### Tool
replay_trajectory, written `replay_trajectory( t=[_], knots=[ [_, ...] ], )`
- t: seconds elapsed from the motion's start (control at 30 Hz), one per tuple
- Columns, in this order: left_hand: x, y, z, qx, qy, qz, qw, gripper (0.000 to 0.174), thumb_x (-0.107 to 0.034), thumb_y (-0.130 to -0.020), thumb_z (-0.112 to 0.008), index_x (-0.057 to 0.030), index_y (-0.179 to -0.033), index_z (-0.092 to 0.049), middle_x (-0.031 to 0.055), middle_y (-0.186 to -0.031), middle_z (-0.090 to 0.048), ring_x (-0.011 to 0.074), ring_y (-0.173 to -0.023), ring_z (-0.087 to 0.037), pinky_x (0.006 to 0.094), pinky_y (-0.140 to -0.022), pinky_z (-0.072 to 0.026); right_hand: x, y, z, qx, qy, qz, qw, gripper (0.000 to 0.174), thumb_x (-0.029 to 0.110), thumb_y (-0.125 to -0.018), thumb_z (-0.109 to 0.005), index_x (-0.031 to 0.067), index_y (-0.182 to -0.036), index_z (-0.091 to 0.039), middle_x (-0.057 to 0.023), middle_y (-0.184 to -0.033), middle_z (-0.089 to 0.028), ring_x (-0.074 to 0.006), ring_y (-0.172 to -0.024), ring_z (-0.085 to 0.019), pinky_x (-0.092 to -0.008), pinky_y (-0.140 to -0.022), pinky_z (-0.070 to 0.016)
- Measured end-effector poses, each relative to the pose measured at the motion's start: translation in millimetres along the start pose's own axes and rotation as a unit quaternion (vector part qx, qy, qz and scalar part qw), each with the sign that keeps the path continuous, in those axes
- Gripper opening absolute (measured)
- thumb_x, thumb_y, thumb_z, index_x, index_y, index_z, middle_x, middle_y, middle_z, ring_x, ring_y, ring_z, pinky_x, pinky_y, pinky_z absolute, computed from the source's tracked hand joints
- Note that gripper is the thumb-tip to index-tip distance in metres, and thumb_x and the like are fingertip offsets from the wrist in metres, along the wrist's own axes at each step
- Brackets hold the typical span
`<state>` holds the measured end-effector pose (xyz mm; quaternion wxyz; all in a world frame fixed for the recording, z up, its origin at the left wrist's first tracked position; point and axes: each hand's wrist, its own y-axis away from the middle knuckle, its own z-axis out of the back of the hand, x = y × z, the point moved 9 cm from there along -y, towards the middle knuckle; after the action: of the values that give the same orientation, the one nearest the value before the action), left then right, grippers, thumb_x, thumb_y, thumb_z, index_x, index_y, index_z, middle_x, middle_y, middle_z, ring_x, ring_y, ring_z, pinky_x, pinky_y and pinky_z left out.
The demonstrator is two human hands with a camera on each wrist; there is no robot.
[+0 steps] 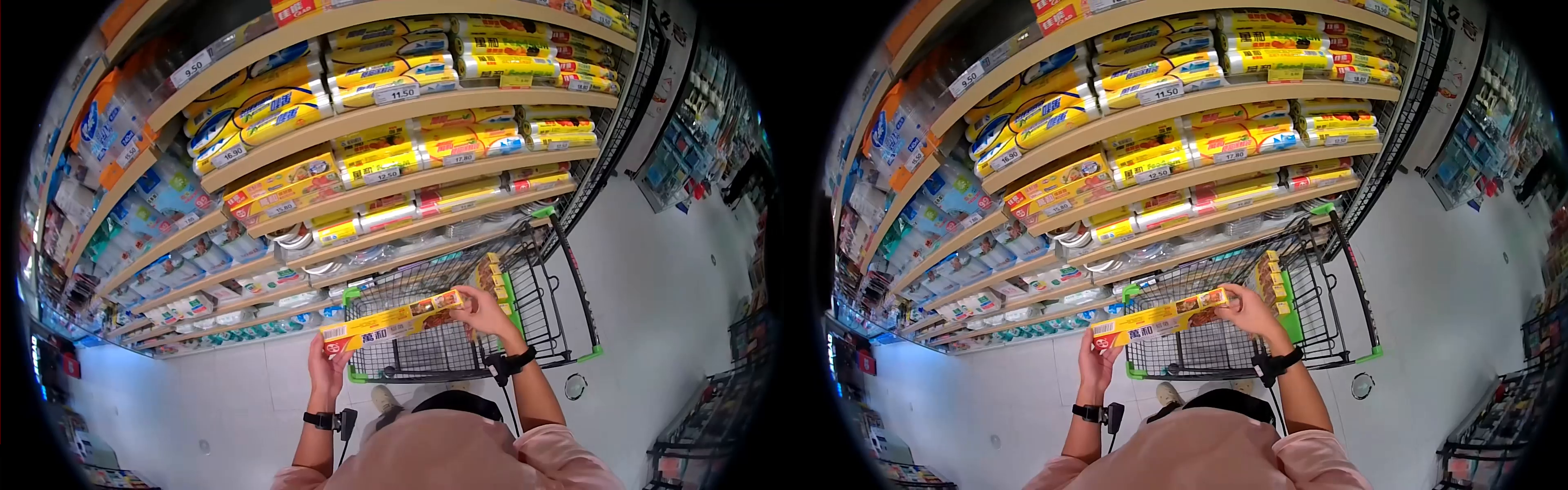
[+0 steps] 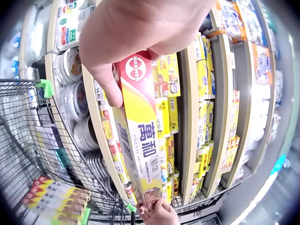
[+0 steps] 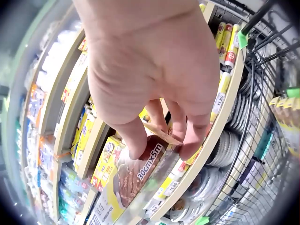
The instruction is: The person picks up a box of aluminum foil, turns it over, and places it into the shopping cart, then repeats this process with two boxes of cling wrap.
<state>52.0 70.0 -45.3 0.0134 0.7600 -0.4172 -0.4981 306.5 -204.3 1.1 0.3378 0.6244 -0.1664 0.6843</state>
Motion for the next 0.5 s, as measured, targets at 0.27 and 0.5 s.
replay_trajectory(
  t=[0.27,0.5],
  knots=[
    [66,23,-35,0.018,-0.089,0.086,0.992,0.040,-0.034,-0.102,-0.045,-0.0021,-0.126,-0.051,0.0178,-0.118,-0.062,0.0295,-0.099,-0.067,0.0372,-0.083,-0.0600,-57,27,63,-0.009,-0.042,-0.017,0.999,0.048,0.012,-0.086,-0.074,-0.0071,-0.125,-0.055,-0.0018,-0.069,-0.061,-0.0075,-0.050,-0.053,-0.0252,-0.047,-0.0443],
    [111,31,-54,0.067,-0.205,0.169,0.962,0.038,-0.025,-0.100,-0.050,-0.0048,-0.133,-0.049,0.0115,-0.114,-0.061,0.0213,-0.091,-0.065,0.0320,-0.080,-0.0576,-98,59,105,-0.067,-0.138,-0.057,0.987,0.034,0.017,-0.087,-0.072,-0.0091,-0.106,-0.059,-0.0005,-0.076,-0.062,-0.0092,-0.071,-0.061,-0.0267,-0.062,-0.0518]
  ],
)
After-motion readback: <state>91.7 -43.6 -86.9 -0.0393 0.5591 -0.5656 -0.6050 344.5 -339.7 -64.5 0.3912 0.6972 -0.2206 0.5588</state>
